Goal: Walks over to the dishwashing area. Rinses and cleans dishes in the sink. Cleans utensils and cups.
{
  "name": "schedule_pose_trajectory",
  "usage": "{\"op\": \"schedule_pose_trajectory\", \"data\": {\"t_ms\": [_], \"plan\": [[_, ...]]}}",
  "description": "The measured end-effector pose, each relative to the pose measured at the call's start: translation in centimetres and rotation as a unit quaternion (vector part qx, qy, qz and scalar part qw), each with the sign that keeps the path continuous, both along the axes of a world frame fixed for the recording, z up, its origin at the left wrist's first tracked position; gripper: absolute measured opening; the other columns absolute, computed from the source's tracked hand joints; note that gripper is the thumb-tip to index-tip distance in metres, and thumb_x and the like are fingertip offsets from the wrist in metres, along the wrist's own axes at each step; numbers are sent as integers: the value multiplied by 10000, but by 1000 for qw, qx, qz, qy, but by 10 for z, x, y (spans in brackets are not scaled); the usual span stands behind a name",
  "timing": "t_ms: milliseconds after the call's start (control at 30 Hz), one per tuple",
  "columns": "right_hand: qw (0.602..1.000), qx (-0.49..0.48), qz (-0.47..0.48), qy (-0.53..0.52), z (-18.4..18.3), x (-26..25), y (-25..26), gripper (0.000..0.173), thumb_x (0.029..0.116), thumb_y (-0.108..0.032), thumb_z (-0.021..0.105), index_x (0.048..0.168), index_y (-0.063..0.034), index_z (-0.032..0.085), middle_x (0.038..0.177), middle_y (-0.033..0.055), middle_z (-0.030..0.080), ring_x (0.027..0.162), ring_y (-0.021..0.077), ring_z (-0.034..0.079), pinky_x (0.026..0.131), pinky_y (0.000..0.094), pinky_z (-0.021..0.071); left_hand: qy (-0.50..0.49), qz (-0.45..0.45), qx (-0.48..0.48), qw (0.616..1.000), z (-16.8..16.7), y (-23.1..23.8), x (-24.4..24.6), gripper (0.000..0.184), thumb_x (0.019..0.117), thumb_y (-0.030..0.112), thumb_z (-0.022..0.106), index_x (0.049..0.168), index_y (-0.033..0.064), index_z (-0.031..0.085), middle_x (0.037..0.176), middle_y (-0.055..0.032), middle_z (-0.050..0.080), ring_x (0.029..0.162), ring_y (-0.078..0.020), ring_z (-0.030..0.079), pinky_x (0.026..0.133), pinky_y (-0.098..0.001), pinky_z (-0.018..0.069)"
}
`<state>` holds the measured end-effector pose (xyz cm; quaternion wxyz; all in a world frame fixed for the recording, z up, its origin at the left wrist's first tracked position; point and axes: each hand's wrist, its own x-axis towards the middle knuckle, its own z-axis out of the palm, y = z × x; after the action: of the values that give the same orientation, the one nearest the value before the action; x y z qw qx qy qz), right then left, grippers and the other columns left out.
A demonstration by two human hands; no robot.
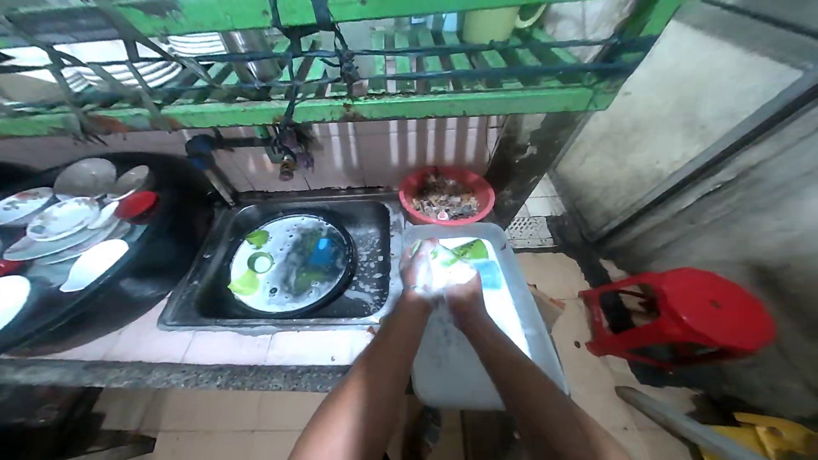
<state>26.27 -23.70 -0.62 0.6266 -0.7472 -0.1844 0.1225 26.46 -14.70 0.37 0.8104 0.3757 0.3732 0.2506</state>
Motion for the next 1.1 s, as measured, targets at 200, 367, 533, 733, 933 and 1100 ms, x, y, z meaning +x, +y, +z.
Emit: {"op": "schedule_pose_trajectory", "data": {"t_ms": [200,367,533,733,933,1100], "plan": [[865,-201,217,-405,-6,14,3,151,925,-124,697,1041,-40,744,1043,134,744,1084,289,690,1109,544,439,40,-56,5,998,1,43,-17,296,994,276,617,1198,61,632,967,-106,670,832,-209,651,712,-418,565],[975,-164,149,-10,6,4,21,385,961,-60,664,1302,98,583,1230,251,657,1150,302,644,1027,441,519,38,29,137,989,3,31,-23,270,1001,184,623,1212,24,674,1087,-116,699,968,-190,664,858,-401,566],[990,-59,125,16,5,0,-5,366,1003,-163,662,1361,-88,643,1203,99,721,1063,171,696,966,398,569,129,86,401,903,-23,125,-37,302,941,151,729,1208,17,687,1060,-126,737,925,-184,719,860,-394,606],[827,-527,195,-28,16,33,-80,463,985,-164,610,1438,-91,552,1391,186,607,1273,369,598,1030,573,494,293,-45,621,725,-6,171,-31,330,991,153,634,1306,67,684,1428,-250,560,1353,-417,515,1119,-606,407],[767,-585,235,-114,-41,30,-79,722,902,-125,701,1568,-213,436,1603,263,334,1446,496,363,1031,638,481,134,-465,648,588,-20,12,89,401,947,56,622,1334,139,685,1394,-170,606,1298,-322,583,1081,-529,489],[797,-546,260,-18,-41,33,-80,651,899,-246,718,1508,-166,503,1509,268,446,1403,470,427,1044,618,482,291,-478,613,558,-58,-17,119,406,993,336,641,1393,269,631,1531,-181,487,1341,-432,518,989,-689,457]]}}
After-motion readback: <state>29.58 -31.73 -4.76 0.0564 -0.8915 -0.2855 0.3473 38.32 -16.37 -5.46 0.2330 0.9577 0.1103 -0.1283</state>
